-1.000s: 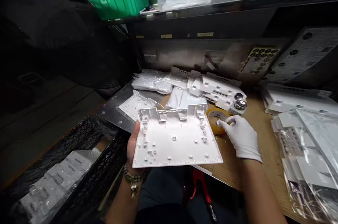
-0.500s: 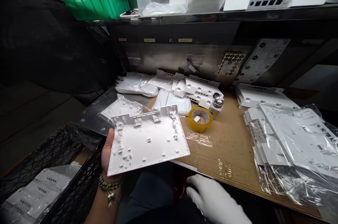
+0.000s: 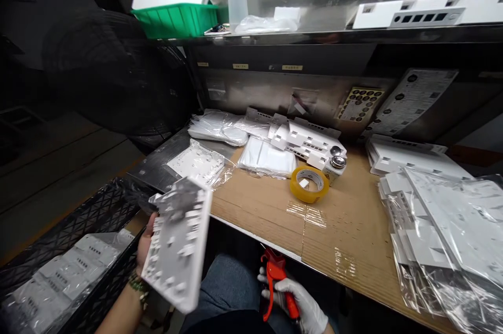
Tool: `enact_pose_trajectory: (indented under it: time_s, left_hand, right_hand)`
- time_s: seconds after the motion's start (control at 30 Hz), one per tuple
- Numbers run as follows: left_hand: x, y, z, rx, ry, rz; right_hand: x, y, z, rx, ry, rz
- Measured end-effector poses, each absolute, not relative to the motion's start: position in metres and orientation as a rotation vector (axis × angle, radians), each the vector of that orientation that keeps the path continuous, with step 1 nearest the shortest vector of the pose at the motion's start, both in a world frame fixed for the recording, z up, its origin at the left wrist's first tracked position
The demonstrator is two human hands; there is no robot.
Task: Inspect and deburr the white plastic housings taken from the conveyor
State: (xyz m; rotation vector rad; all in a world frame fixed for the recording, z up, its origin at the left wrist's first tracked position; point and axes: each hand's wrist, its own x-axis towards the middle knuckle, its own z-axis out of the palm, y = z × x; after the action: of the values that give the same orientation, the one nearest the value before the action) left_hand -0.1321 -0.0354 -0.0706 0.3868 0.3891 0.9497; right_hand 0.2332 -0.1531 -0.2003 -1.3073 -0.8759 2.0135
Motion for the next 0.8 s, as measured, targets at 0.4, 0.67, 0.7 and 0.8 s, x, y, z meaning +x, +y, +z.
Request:
enact_pose_trajectory:
  time_s: [0.4, 0.67, 0.7, 0.8]
  left_hand:
    - [-0.220, -0.142, -0.164, 0.081, 1.650, 1.029]
    - [-0.210, -0.105, -0.157, 0.680, 1.818, 1.112]
    - [-0.215, -0.104, -0.149, 0.837, 1.777, 1.056]
    - [-0.223, -0.102, -0.134, 1.396, 1.627, 0.760]
  right_hand:
    - [0.186, -0.137, -0.114, -1.617, -1.950, 1.789]
    - [0.189, -0.135, -0.087, -1.601, -1.705, 1.847]
    - [0.195, -0.135, -0.088, -1.582, -1.677, 1.854]
    - [0.209, -0.135, -0.090, -1.606, -1.713, 1.825]
